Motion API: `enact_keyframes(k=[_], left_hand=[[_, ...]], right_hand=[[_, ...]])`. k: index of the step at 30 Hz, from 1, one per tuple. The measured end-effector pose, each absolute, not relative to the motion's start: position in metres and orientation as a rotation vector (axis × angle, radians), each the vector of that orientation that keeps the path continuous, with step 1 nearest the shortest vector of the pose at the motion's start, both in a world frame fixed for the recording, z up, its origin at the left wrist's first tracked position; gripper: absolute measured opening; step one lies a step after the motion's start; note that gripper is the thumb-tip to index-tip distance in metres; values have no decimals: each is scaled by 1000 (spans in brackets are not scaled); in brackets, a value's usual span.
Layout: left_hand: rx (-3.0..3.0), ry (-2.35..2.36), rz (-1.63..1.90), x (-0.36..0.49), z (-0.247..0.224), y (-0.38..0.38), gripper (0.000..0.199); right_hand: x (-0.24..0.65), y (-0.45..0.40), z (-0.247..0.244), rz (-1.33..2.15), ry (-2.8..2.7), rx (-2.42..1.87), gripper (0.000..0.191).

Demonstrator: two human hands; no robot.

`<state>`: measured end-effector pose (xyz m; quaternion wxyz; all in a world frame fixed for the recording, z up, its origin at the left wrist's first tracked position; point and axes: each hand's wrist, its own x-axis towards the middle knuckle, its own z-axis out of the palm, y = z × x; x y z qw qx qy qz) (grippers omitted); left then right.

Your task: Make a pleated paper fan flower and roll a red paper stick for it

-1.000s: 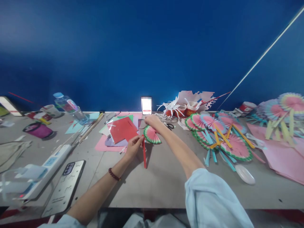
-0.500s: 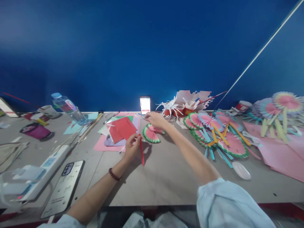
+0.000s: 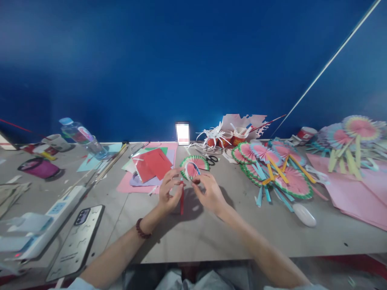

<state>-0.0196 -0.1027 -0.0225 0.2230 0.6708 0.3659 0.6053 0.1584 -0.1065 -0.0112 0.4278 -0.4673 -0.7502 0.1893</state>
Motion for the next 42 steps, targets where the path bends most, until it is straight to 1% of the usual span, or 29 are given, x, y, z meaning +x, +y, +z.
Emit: enact_keyframes(k=[7,10,16,19,22,25,28,36,39,42], left_hand=[[2125,949,1751,-20,-28,-98,9],[2207,897,1788,-20,-28,-98,10],[2236,910,1791,-20,-25,-100,10],[2234,872,1794,-18,-24,-101,9],[2168,753,1693,-14,-23,-105,12],[2108,694,1541,-11,-23,-110,14],[2078,697,1461,-10,-22,-113,13],[1918,808,1425,-8,-16,-113,21],[1766,825,1389,-8,-16,-112,26],[1641,854,1401,-8,-16,-110,29]], right_hand=[[156,-107,-32,285,-1889,-1025,11],[157,-108,-35,264,-1867,-991,11],[163,-105,-33,451,-1700,-1064,20],[167,-101,-31,429,-1614,-1081,25],[169,-97,-31,464,-1556,-1083,28],[169,-95,-34,632,-1466,-1083,30],[168,-94,-36,811,-1335,-1112,33],[161,-92,-38,1093,-1127,-1143,44],[160,-92,-41,1116,-1127,-1145,45],[159,-93,-45,1062,-1194,-1099,42]])
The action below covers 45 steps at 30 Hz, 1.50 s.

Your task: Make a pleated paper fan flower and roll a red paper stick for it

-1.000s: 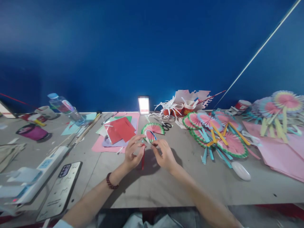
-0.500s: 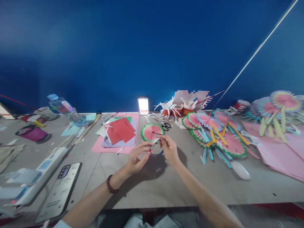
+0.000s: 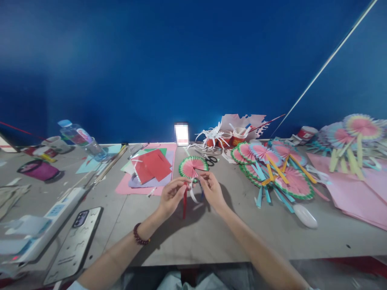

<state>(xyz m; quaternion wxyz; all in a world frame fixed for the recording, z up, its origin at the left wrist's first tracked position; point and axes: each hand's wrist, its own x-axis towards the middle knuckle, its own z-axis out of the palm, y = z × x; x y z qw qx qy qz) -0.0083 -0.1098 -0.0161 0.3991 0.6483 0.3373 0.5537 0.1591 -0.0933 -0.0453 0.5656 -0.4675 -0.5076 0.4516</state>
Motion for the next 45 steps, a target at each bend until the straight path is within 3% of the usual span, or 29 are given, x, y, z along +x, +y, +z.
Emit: enact_keyframes(k=[11,25,34,39,45], left_hand=[[1665,901,1477,-12,-16,-106,24],[1993,857,1613,-16,-19,-106,10],[1894,819,1555,-16,-12,-106,18],[1666,866,1544,-18,-13,-105,21],[1353,922,1549,-20,-15,-98,27]], right_hand=[[153,-113,-37,751,-1788,-942,6],[156,-110,-49,348,-1864,-953,18],[155,-108,-49,543,-1712,-1157,16],[159,-105,-46,697,-1621,-1233,23],[157,-106,-40,648,-1671,-1249,32]])
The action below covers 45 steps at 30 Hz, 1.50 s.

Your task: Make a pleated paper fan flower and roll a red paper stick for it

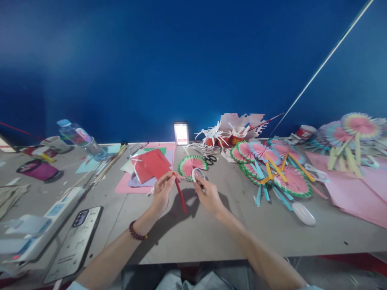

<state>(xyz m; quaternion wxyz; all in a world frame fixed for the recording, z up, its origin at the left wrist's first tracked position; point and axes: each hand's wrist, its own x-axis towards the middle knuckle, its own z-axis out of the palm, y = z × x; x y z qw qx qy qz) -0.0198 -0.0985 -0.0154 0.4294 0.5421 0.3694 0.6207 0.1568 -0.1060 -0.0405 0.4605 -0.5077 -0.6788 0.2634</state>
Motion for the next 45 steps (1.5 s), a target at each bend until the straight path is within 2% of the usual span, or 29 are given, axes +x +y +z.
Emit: enact_keyframes(k=[5,10,24,33,45], left_hand=[[1177,926,1515,-21,-21,-93,26],[1136,890,1479,-21,-22,-92,27],[989,637,1177,-13,-5,-104,32],[989,635,1225,-13,-5,-102,32],[870,629,1115,-4,-5,-113,30]], right_hand=[[154,-108,-38,662,-1694,-1216,35],[155,-108,-36,692,-1684,-1271,27],[160,-105,-39,408,-1617,-1308,18],[161,-104,-42,307,-1723,-1260,18],[162,-105,-36,295,-1626,-1241,18]])
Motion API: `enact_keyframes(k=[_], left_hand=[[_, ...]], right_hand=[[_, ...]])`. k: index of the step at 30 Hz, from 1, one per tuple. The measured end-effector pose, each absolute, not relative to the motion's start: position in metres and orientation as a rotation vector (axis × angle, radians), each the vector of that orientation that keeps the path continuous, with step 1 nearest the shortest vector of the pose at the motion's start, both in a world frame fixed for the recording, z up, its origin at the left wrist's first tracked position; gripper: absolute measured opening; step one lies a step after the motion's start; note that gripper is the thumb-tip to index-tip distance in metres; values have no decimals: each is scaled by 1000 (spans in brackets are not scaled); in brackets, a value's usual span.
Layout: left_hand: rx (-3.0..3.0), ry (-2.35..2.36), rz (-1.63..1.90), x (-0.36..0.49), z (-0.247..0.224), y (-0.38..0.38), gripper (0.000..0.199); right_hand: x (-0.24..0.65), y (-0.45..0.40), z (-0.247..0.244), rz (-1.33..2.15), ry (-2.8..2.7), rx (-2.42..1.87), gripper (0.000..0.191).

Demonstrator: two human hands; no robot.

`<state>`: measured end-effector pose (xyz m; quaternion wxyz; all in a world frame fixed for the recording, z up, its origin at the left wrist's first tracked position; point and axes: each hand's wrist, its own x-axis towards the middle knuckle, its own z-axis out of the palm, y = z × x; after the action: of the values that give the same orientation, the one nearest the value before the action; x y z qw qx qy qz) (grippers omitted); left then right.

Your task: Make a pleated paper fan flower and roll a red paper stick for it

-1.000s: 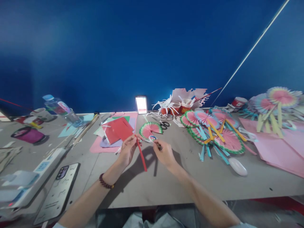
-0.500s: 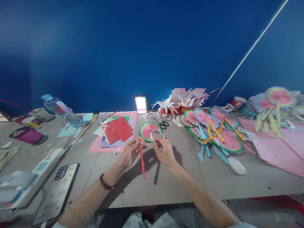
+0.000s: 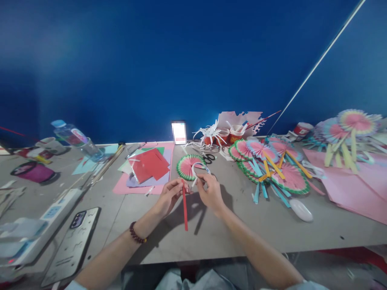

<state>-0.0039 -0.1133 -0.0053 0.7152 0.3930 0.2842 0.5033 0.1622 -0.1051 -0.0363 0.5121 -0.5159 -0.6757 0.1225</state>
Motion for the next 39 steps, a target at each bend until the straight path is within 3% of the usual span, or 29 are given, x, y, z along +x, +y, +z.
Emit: enact_keyframes(k=[10,19,31,39], left_hand=[[908,649,1089,-1,-9,-115,33],[1106,639,1346,-10,-5,-109,27],[728,645,1237,3,-3,-117,31],[744,679,1198,10,-4,-120,36]], right_hand=[[165,-102,-36,523,-1540,-1215,19],[160,-107,-38,364,-1743,-1155,17],[157,-110,-34,255,-1717,-1154,17],[153,-113,-34,393,-1629,-1183,16]])
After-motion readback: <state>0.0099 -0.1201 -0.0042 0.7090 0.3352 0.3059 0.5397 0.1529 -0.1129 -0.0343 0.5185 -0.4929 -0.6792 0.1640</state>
